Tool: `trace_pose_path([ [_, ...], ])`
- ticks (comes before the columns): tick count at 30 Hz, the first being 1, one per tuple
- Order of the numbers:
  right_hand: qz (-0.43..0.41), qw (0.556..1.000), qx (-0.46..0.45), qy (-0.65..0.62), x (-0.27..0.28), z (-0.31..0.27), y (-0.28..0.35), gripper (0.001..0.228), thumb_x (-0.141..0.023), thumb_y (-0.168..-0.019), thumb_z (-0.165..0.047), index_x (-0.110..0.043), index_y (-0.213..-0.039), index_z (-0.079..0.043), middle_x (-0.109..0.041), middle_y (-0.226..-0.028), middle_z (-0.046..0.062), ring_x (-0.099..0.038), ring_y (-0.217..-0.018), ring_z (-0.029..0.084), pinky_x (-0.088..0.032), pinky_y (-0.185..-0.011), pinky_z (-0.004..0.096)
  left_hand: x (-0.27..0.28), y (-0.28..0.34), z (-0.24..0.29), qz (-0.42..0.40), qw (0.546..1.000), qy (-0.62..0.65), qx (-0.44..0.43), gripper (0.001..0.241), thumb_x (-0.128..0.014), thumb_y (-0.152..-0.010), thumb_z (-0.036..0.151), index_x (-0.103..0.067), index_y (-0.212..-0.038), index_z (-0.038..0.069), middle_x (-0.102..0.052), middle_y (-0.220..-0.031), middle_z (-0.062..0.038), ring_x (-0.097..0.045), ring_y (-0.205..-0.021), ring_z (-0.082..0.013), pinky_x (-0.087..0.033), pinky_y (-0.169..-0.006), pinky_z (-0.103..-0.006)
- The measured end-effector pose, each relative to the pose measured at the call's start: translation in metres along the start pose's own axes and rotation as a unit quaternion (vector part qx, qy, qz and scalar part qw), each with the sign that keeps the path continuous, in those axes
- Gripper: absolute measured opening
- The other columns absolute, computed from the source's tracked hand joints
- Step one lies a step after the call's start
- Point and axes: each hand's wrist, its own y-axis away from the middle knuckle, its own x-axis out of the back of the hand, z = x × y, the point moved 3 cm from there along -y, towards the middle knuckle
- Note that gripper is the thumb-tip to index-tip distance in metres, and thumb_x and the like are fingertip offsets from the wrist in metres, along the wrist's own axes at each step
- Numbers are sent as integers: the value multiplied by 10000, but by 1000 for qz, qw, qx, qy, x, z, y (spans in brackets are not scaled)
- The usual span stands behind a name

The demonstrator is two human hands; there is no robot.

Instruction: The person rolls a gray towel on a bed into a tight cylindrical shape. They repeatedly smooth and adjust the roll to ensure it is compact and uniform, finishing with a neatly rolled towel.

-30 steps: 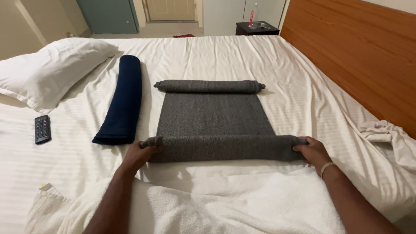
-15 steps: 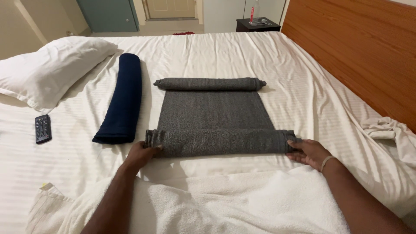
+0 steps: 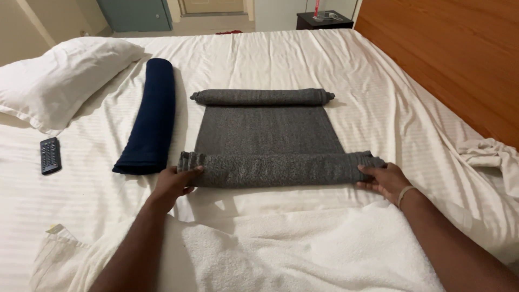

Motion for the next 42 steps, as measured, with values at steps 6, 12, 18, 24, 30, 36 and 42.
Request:
trace_pose_path([
  [6,88,996,25,-12,-10,-26,35,545,-818,-797,-42,-471,-1214,7,-615,-1013,126,-646,-893,243,-609,-714,377,2,23,21,64,998,17,22,431,-864,-766,325,-702,-1010,8,-715,-851,-81,-653,-701,-168,-559,-624,-276],
  [12,58,998,-37,-3,19,14,-9,254,-715,-898,-206,-657,-1015,12,-641,-931,107,-582,-796,229,-482,-547,354,2,2,-13,69,991,65,94,321,-858,-786,265,-723,-844,-21,-665,-718,-114,-578,-548,-195,-509,-502,-316],
  [18,45,997,-55,15,21,22,-18,221,-717,-893,-173,-683,-983,27,-671,-930,113,-600,-809,221,-488,-562,357,0,11,-7,60,993,21,98,310,-828,-793,242,-734,-760,-52,-654,-613,-137,-567,-441,-207,-452,-429,-330],
  [24,54,998,-41,10,20,17,-15,224,-720,-898,-166,-672,-995,31,-664,-923,123,-596,-804,236,-495,-566,367,1,5,-17,27,993,4,112,335,-814,-778,287,-739,-794,-39,-594,-627,-119,-477,-477,-207,-369,-425,-347],
  [30,80,994,-53,60,26,24,-24,215,-747,-869,-155,-662,-974,13,-630,-889,124,-560,-732,236,-454,-555,367,-3,8,-22,30,979,-52,193,384,-805,-750,373,-729,-903,29,-616,-790,-130,-533,-668,-240,-421,-515,-369],
  [36,210,914,77,338,-1,-11,20,606,-792,-796,-56,-493,-1320,-4,-656,-1161,224,-698,-971,364,-610,-825,452,-5,-5,-19,118,968,-208,80,677,-903,-729,360,-623,-1133,-105,-729,-945,-216,-752,-808,-297,-628,-733,-376],
  [42,70,803,307,505,-70,-34,71,539,-714,-789,-151,-620,-1319,-180,-610,-1443,96,-557,-1375,293,-442,-1205,441,-48,59,51,85,893,-414,-155,737,-773,-754,292,-525,-1408,58,-614,-1366,-165,-627,-1191,-292,-488,-1138,-440],
])
